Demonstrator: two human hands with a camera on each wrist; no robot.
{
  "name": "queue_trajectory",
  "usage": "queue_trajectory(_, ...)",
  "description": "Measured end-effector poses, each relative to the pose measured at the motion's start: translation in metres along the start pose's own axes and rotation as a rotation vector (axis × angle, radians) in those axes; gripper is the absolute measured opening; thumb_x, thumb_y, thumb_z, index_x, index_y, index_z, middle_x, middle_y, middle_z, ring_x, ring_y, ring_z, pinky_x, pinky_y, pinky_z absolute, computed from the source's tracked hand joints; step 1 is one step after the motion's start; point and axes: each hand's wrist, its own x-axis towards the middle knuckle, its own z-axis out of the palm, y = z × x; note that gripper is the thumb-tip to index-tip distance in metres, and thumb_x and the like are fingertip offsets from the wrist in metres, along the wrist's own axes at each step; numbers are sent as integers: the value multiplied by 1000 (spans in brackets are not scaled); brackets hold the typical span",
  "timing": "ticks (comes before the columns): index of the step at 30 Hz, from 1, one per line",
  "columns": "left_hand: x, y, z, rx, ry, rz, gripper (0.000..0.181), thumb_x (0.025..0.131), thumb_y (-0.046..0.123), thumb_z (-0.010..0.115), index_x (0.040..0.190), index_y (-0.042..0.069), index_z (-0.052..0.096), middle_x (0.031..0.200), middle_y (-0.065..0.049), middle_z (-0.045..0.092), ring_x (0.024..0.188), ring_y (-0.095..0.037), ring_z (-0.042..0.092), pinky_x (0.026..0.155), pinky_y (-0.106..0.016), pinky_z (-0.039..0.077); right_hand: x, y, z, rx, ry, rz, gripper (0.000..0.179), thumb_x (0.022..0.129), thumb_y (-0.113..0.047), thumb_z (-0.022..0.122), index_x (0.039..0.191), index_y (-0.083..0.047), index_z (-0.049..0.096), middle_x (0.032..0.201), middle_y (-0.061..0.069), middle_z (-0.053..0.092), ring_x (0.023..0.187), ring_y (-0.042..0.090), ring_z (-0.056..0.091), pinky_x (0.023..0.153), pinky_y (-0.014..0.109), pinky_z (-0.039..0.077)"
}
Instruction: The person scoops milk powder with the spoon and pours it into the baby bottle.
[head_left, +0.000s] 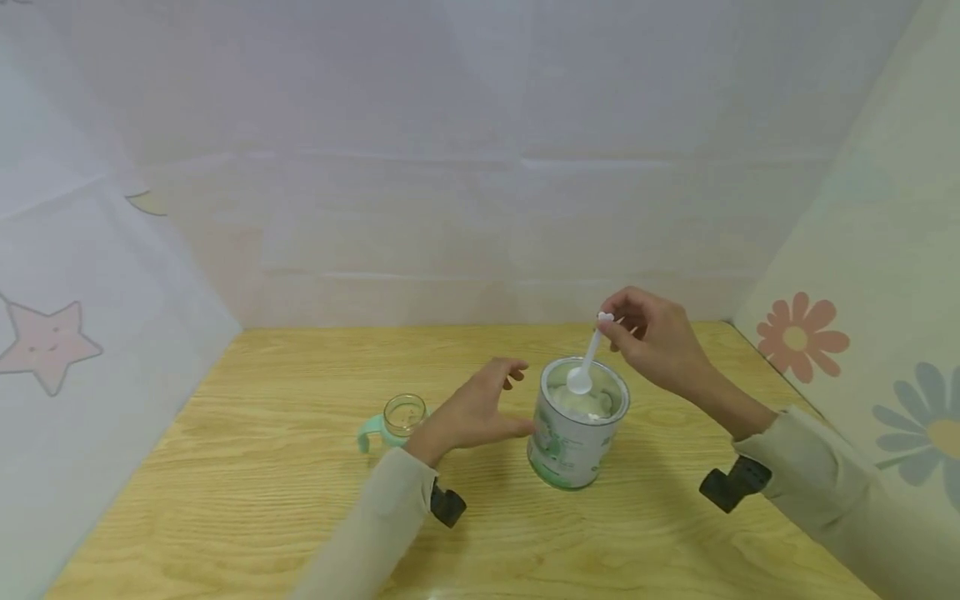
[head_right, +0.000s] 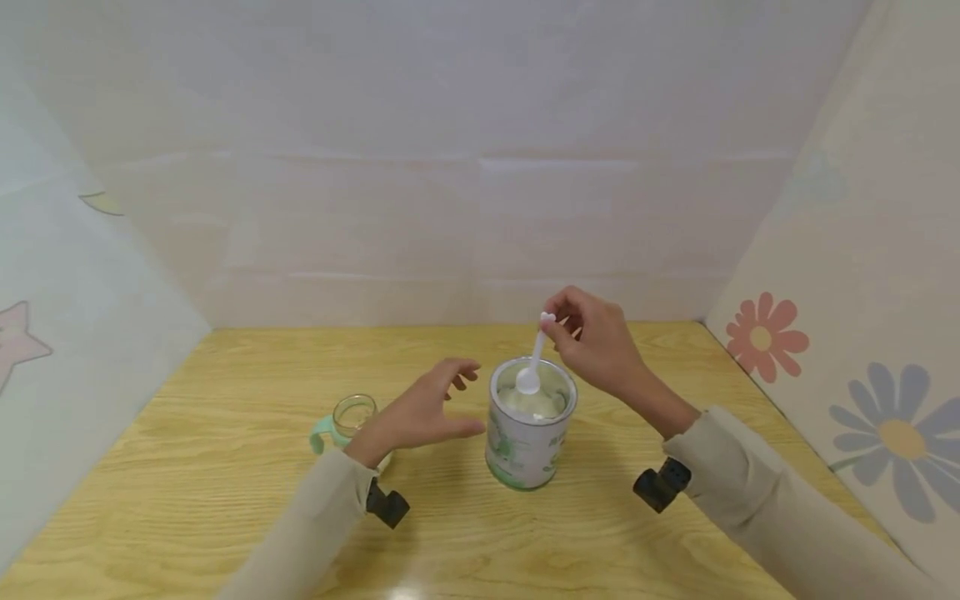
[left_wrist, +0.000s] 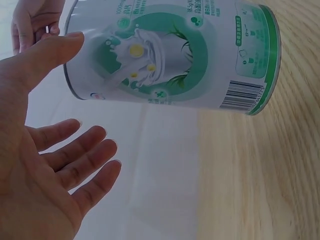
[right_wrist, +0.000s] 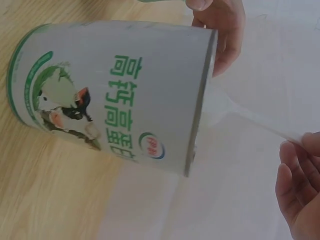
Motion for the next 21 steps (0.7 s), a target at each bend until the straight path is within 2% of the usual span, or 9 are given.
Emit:
queue_trajectory(10,5,-1,12,-34,6,20,84,81,33,77,146,7,29,137,-11,44,121,-28,47,97,-43,45,-11,10,1,-62,-41,-11,10,84,3,68,85,-5,62,70,3,64,55,3,56,45,23,44)
queue_trajectory(21,7,-4,21,-92,-5,5,87,80,32,77,147,7,27,138,-11,42,122,-26,44,96,-41,45,-19,18,4,-77,-92,-63,14,81,3,71,80,-9,64,72,0,67,60,5,60,49,22,47)
